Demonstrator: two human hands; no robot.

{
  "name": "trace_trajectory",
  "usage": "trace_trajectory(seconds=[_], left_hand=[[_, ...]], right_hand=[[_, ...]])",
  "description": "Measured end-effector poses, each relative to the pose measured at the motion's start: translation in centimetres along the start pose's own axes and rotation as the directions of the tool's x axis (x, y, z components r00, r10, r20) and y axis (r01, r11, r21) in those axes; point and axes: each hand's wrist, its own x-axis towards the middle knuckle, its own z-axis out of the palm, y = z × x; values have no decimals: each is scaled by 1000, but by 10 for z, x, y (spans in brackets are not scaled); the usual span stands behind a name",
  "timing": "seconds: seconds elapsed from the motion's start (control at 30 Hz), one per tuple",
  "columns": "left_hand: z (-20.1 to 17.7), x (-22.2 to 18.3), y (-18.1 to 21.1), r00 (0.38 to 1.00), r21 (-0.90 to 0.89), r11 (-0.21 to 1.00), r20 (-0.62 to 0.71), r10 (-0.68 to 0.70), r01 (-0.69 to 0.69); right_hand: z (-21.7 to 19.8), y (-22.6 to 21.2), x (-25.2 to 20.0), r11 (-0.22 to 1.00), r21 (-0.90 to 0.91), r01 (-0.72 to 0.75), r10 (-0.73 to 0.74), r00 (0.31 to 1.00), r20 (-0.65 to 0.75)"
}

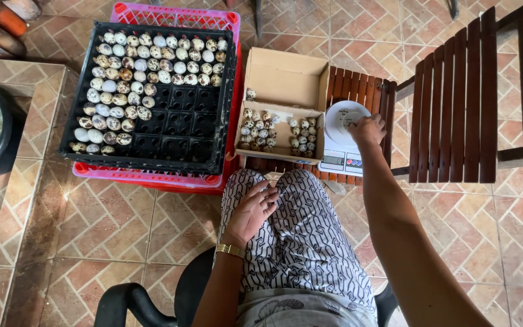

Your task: The person is weighing individual quail eggs on a digital scale and then placing them into a cardboard box for sorting.

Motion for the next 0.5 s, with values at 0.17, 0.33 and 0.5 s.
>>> trace_trajectory(seconds=[0.17,0.33,0.5], left_hand=[[4,-2,1,1000,11,1000,-13,-3,3],[0,1,0,1000,12,1000,-7,-4,4],[-2,3,-4,1000,2,1000,11,16,-16]], right_hand=[[3,1,1,999,33,15,-15,1000,17],[3,3,3,998,54,13,-13,1000,-3],[-19,-3,-23,977,214,6,12,996,-87]])
